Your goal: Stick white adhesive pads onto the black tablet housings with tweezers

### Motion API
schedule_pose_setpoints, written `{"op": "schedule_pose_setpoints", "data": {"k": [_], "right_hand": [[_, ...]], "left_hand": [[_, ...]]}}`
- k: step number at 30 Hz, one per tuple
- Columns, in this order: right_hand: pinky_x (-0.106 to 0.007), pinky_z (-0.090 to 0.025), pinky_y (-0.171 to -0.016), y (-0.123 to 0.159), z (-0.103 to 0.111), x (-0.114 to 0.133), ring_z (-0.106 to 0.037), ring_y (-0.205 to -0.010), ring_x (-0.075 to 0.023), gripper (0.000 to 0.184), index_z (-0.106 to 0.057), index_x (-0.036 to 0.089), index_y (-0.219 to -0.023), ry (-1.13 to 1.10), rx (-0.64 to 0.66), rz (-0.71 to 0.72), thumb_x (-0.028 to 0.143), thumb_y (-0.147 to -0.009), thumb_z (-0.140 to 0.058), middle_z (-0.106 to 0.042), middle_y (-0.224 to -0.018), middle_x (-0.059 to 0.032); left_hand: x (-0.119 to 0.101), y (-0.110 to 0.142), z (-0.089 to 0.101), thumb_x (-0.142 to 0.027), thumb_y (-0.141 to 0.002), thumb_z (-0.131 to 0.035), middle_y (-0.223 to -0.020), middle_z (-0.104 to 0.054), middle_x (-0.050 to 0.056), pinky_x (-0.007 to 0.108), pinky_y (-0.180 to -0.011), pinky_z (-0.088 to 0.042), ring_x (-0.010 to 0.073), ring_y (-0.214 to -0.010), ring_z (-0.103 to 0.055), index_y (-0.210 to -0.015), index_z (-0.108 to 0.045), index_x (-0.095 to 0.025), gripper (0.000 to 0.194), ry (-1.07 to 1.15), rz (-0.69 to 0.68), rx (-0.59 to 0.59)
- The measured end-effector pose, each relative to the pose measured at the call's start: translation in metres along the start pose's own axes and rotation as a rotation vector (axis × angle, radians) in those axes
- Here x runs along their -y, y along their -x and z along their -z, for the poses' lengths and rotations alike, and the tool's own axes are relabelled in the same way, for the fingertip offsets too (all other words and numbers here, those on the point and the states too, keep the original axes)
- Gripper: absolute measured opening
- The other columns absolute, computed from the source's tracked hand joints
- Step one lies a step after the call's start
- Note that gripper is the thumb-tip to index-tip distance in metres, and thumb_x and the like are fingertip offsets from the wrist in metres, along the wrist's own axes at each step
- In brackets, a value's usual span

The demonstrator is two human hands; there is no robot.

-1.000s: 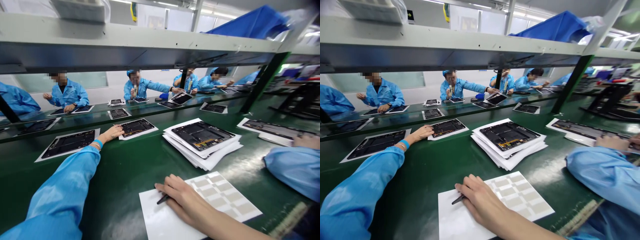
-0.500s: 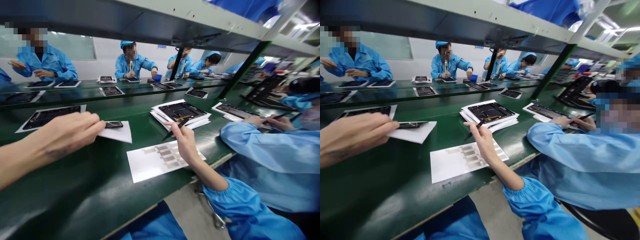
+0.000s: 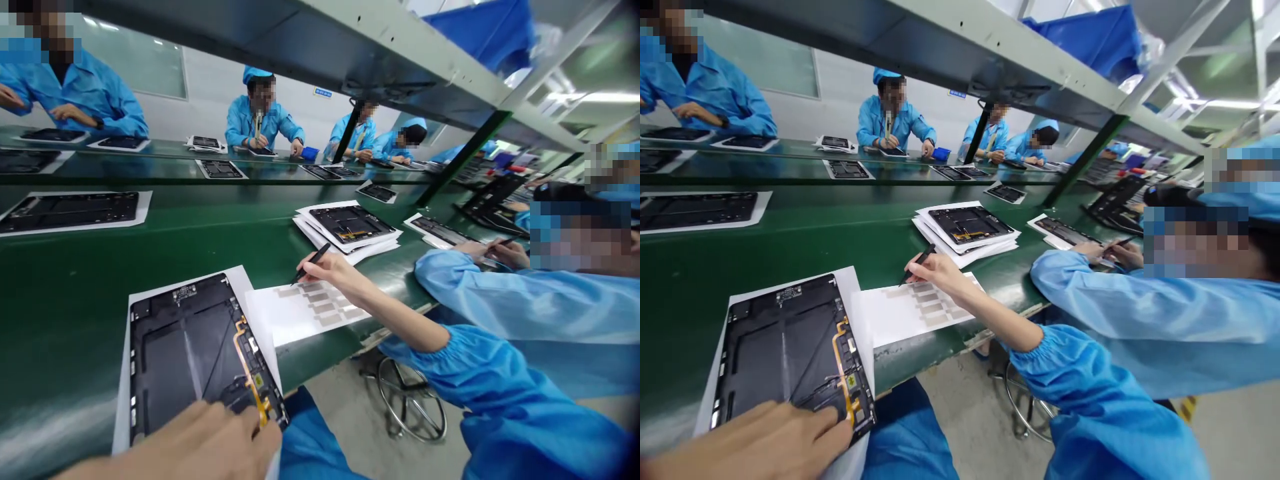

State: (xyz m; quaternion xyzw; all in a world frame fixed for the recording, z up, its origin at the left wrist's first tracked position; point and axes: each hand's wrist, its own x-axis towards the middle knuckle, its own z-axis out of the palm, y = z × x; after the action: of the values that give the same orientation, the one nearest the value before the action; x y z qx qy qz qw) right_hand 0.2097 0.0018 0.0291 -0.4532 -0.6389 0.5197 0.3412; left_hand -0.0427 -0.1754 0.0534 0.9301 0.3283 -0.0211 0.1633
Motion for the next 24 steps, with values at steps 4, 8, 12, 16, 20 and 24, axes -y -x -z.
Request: {"op": "schedule_pose_setpoints", "data": {"k": [4, 8, 12, 16, 20, 24], "right_hand": [[-0.028, -0.048, -0.068, -0.008, 0.003, -0.002, -0.067, -0.07, -0.016, 0.052, -0.068, 0.016, -0.085, 0.07, 0.11, -0.048, 0.065, -0.069, -0.075, -0.075, -0.074, -0.0052], [-0.027, -0.047, -0.067, -0.012, 0.003, 0.0, -0.066, -0.067, -0.0146, 0.052, -0.066, 0.017, -0.083, 0.106, 0.144, -0.063, 0.067, -0.07, -0.073, -0.074, -0.073, -0.0043], [-0.027, -0.046, -0.065, -0.014, 0.002, 0.004, -0.066, -0.069, -0.0153, 0.049, -0.067, 0.017, -0.083, 0.111, 0.153, -0.102, 0.065, -0.072, -0.073, -0.074, -0.073, -0.0045], [-0.025, -0.044, -0.061, -0.017, 0.002, 0.006, -0.065, -0.07, -0.0153, 0.049, -0.068, 0.016, -0.083, 0.115, 0.172, -0.144, 0.064, -0.072, -0.073, -0.075, -0.073, -0.005], [-0.025, -0.045, -0.063, -0.018, 0.004, 0.007, -0.065, -0.069, -0.0146, 0.051, -0.068, 0.016, -0.083, 0.092, 0.155, -0.199, 0.064, -0.07, -0.075, -0.074, -0.073, -0.0051], [-0.025, -0.044, -0.062, -0.019, 0.002, 0.009, -0.065, -0.07, -0.0151, 0.049, -0.068, 0.015, -0.083, 0.099, 0.166, -0.206, 0.063, -0.071, -0.075, -0.074, -0.073, -0.0055]], "left_hand": [[0.046, -0.048, 0.025, -0.032, -0.099, -0.054, -0.111, -0.068, 0.009, 0.031, -0.074, -0.05, 0.0236, -0.094, -0.065, -0.11, -0.063, -0.018, 0.02, -0.1, -0.1, -0.083], [0.107, -0.088, 0.017, -0.04, -0.101, -0.049, -0.142, -0.052, 0.017, 0.044, -0.105, -0.04, 0.0316, -0.13, -0.047, -0.132, -0.056, -0.015, 0.041, -0.122, -0.271, -0.279], [0.14, -0.103, 0.007, -0.04, -0.104, -0.041, -0.146, -0.05, 0.011, 0.043, -0.111, -0.033, 0.0278, -0.136, -0.042, -0.142, -0.049, -0.023, 0.043, -0.025, -0.371, -0.243], [0.142, -0.104, 0.007, -0.044, -0.103, -0.043, -0.145, -0.051, 0.009, 0.044, -0.11, -0.03, 0.0297, -0.134, -0.042, -0.142, -0.05, -0.025, 0.043, -0.104, -0.368, -0.232], [0.141, -0.103, 0.006, -0.044, -0.104, -0.041, -0.143, -0.053, 0.01, 0.044, -0.108, -0.031, 0.0305, -0.131, -0.044, -0.14, -0.053, -0.025, 0.043, -0.162, -0.396, -0.273], [0.144, -0.104, 0.003, -0.04, -0.103, -0.046, -0.14, -0.055, 0.01, 0.044, -0.105, -0.034, 0.0305, -0.128, -0.046, -0.139, -0.054, -0.025, 0.04, -0.169, -0.429, -0.308]]}}
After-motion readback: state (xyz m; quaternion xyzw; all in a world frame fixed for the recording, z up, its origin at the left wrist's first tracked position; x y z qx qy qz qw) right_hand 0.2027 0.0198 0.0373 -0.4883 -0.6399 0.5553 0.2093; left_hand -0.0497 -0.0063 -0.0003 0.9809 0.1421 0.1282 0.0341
